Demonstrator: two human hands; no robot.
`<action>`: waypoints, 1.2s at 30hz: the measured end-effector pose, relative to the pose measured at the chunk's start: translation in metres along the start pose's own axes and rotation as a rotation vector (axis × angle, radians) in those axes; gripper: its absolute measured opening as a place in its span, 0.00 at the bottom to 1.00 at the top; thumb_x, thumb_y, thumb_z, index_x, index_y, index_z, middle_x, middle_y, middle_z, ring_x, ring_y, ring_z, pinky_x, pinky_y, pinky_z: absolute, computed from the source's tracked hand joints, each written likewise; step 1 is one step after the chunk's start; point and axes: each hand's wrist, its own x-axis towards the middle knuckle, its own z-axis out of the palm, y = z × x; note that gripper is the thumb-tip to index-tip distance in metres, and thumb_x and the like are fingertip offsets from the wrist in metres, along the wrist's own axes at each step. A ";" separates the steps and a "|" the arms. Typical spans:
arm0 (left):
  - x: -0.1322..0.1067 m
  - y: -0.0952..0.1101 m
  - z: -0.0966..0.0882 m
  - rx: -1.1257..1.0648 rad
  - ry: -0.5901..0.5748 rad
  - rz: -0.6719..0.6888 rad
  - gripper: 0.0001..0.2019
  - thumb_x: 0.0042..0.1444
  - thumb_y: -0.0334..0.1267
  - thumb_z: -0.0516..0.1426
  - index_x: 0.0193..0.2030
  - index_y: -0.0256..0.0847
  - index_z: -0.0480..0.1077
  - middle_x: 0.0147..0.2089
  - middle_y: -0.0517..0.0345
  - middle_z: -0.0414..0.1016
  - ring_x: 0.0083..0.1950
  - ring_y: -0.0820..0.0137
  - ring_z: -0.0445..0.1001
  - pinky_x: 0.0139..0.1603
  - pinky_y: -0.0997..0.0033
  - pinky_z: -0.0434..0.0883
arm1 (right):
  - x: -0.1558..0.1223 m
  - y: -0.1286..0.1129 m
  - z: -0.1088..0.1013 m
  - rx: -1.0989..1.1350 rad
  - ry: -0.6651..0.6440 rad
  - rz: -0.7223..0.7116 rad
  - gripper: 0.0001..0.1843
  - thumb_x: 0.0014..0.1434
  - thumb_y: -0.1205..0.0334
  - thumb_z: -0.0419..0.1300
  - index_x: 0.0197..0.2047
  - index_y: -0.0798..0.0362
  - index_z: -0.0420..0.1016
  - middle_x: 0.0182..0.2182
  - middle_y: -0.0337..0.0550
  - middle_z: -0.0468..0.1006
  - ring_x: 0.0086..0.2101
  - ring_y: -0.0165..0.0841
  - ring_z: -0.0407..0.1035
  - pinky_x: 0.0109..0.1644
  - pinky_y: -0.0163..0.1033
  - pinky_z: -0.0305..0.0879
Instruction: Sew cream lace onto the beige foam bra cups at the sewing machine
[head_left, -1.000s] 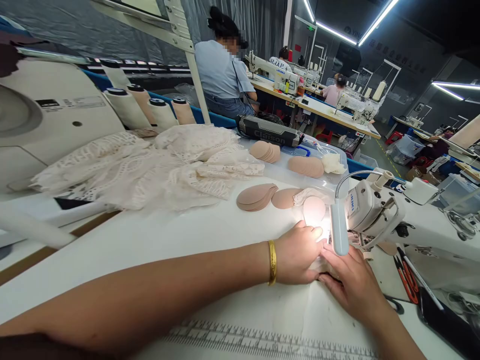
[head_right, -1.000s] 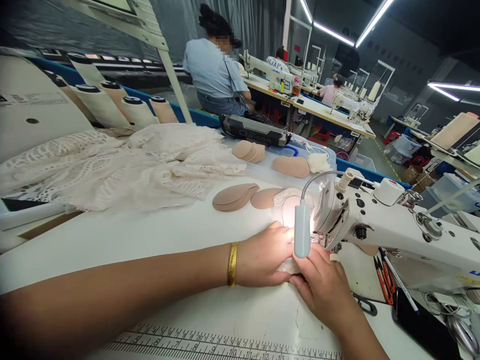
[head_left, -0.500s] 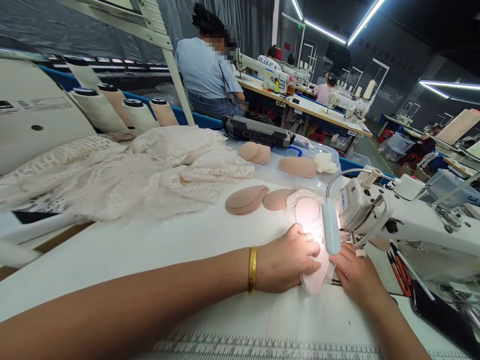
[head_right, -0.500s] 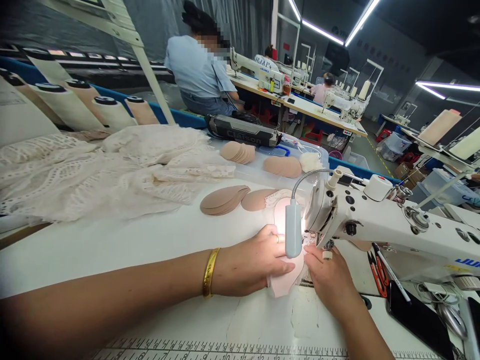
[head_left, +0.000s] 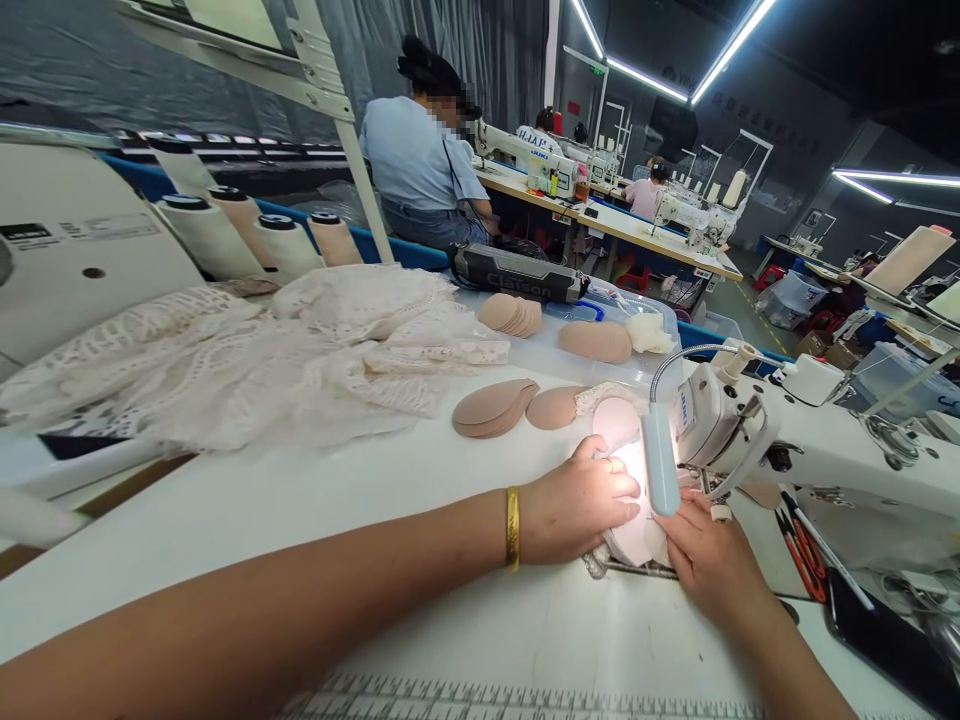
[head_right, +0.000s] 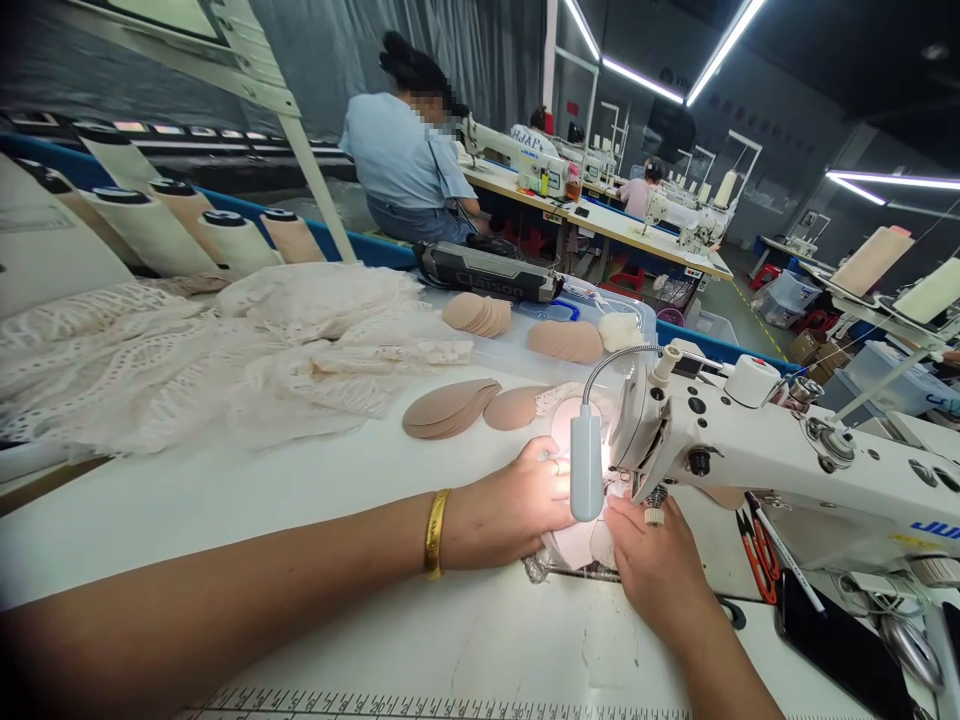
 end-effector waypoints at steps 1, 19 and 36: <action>0.000 0.000 0.001 -0.006 0.001 0.016 0.12 0.44 0.22 0.59 0.35 0.40 0.70 0.40 0.59 0.79 0.41 0.61 0.74 0.51 0.53 0.56 | 0.000 0.000 0.001 0.008 0.001 0.002 0.23 0.64 0.75 0.51 0.55 0.48 0.78 0.49 0.45 0.83 0.51 0.41 0.74 0.51 0.43 0.72; 0.006 -0.009 0.010 -0.056 0.076 0.051 0.15 0.47 0.18 0.57 0.37 0.42 0.73 0.43 0.57 0.81 0.42 0.63 0.75 0.63 0.50 0.58 | -0.001 0.005 0.014 -0.071 0.034 0.080 0.29 0.65 0.75 0.50 0.66 0.49 0.72 0.58 0.48 0.80 0.54 0.43 0.74 0.51 0.46 0.74; 0.005 -0.009 0.016 0.014 0.098 0.012 0.13 0.53 0.24 0.58 0.41 0.44 0.77 0.39 0.56 0.79 0.41 0.64 0.74 0.65 0.48 0.58 | 0.004 0.002 -0.002 -0.090 0.263 0.106 0.14 0.74 0.64 0.50 0.53 0.55 0.76 0.40 0.51 0.84 0.41 0.43 0.78 0.44 0.46 0.76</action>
